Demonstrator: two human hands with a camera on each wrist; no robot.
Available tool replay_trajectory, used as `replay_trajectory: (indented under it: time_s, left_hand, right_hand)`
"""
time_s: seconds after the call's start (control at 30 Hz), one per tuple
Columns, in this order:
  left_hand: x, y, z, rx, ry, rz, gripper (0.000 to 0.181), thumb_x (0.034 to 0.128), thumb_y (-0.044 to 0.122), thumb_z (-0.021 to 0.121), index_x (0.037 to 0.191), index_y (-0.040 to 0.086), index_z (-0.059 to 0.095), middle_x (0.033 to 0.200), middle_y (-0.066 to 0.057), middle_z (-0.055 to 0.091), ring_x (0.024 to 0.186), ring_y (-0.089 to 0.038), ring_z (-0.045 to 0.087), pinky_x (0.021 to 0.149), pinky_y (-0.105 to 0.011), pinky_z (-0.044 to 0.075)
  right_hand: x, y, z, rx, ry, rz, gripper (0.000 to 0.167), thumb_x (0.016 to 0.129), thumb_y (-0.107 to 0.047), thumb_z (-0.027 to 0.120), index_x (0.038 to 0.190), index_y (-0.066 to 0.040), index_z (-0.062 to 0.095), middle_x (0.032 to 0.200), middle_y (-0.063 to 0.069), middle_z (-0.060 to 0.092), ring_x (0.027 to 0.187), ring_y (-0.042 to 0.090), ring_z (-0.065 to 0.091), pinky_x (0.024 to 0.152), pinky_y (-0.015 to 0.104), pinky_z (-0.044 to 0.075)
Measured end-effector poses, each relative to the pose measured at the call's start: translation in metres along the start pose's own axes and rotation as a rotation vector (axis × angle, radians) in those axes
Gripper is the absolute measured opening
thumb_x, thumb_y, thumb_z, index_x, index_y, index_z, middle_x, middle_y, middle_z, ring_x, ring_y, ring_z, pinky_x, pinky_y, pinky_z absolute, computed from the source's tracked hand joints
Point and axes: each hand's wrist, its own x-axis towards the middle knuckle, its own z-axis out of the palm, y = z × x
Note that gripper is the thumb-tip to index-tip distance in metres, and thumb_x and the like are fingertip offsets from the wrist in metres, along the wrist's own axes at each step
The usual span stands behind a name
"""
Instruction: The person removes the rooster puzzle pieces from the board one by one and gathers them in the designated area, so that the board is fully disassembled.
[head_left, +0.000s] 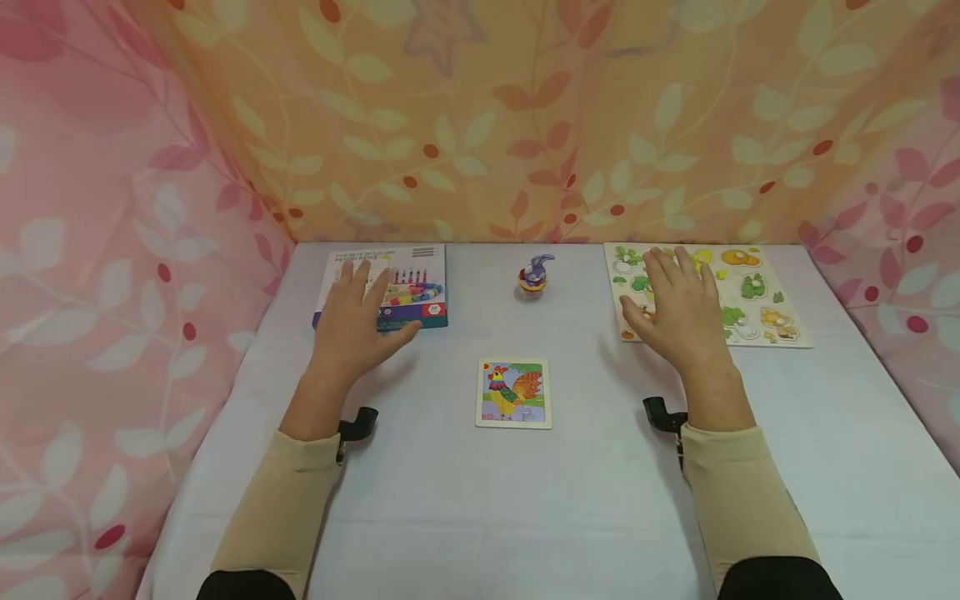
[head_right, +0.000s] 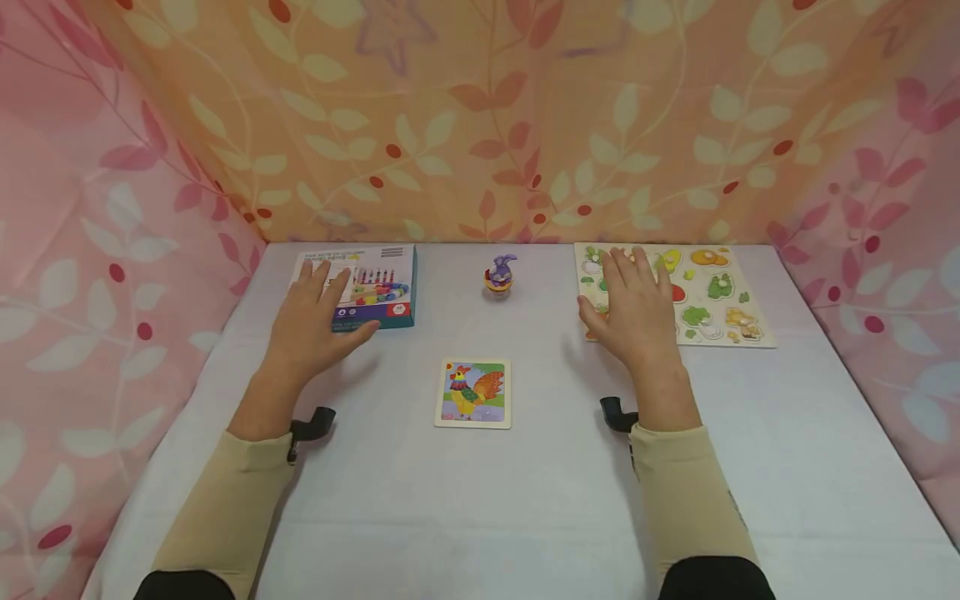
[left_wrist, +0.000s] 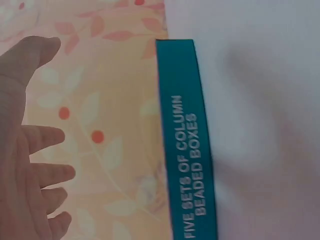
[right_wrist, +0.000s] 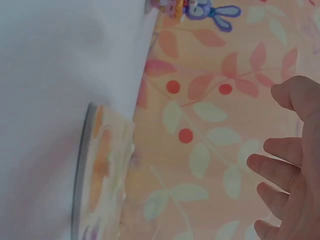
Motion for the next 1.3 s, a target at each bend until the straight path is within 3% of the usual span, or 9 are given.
replay_trajectory:
  time_s: [0.17, 0.33, 0.63, 0.8, 1.0, 1.3]
  left_hand:
    - [-0.003, 0.008, -0.007, 0.000, -0.002, 0.026, 0.103, 0.0851, 0.070, 0.067, 0.163, 0.013, 0.029, 0.168, -0.019, 0.016, 0.156, -0.035, 0.000, 0.120, -0.059, 0.010]
    - [-0.008, 0.017, -0.014, -0.032, -0.040, 0.047, 0.104, 0.0850, 0.072, 0.066, 0.165, 0.019, 0.025, 0.170, -0.013, 0.015, 0.157, -0.032, 0.002, 0.117, -0.064, 0.018]
    - [-0.018, 0.038, -0.025, -0.209, -0.137, 0.109, 0.099, 0.0845, 0.074, 0.065, 0.163, 0.025, 0.030, 0.169, -0.007, 0.021, 0.156, -0.029, 0.014, 0.115, -0.062, 0.026]
    - [-0.021, 0.045, -0.024, -0.275, -0.185, 0.131, 0.096, 0.0857, 0.069, 0.069, 0.163, 0.026, 0.031, 0.168, -0.002, 0.025, 0.154, -0.026, 0.020, 0.115, -0.060, 0.028]
    - [-0.023, 0.054, -0.018, -0.302, -0.211, 0.170, 0.091, 0.0874, 0.068, 0.068, 0.161, 0.025, 0.036, 0.166, 0.000, 0.028, 0.153, -0.026, 0.024, 0.115, -0.059, 0.030]
    - [-0.022, 0.069, -0.003, -0.322, -0.293, 0.220, 0.086, 0.0895, 0.065, 0.068, 0.159, 0.023, 0.039, 0.164, 0.001, 0.033, 0.151, -0.025, 0.030, 0.116, -0.055, 0.031]
  right_hand:
    - [-0.001, -0.012, -0.011, 0.036, 0.065, -0.072, 0.068, 0.095, -0.039, 0.066, 0.149, -0.002, 0.048, 0.151, 0.019, 0.049, 0.153, 0.035, 0.022, 0.118, 0.065, 0.012]
    - [-0.002, -0.027, -0.020, 0.060, 0.151, -0.167, 0.064, 0.091, -0.036, 0.070, 0.142, 0.000, 0.056, 0.143, 0.019, 0.057, 0.147, 0.041, 0.034, 0.115, 0.068, 0.020]
    - [-0.007, -0.060, -0.035, 0.107, 0.218, -0.329, 0.064, 0.090, -0.037, 0.070, 0.141, 0.000, 0.058, 0.138, 0.020, 0.061, 0.143, 0.041, 0.041, 0.116, 0.065, 0.023]
    - [-0.010, -0.076, -0.037, 0.165, 0.263, -0.423, 0.059, 0.088, -0.033, 0.071, 0.135, 0.001, 0.063, 0.131, 0.019, 0.064, 0.138, 0.043, 0.047, 0.114, 0.066, 0.026]
    - [-0.013, -0.092, -0.033, 0.216, 0.254, -0.488, 0.058, 0.087, -0.031, 0.073, 0.136, 0.001, 0.064, 0.131, 0.017, 0.066, 0.134, 0.042, 0.051, 0.114, 0.063, 0.028]
    - [-0.014, -0.114, -0.016, 0.277, 0.171, -0.544, 0.057, 0.088, -0.032, 0.075, 0.135, -0.001, 0.065, 0.132, 0.014, 0.065, 0.128, 0.036, 0.056, 0.108, 0.056, 0.040]
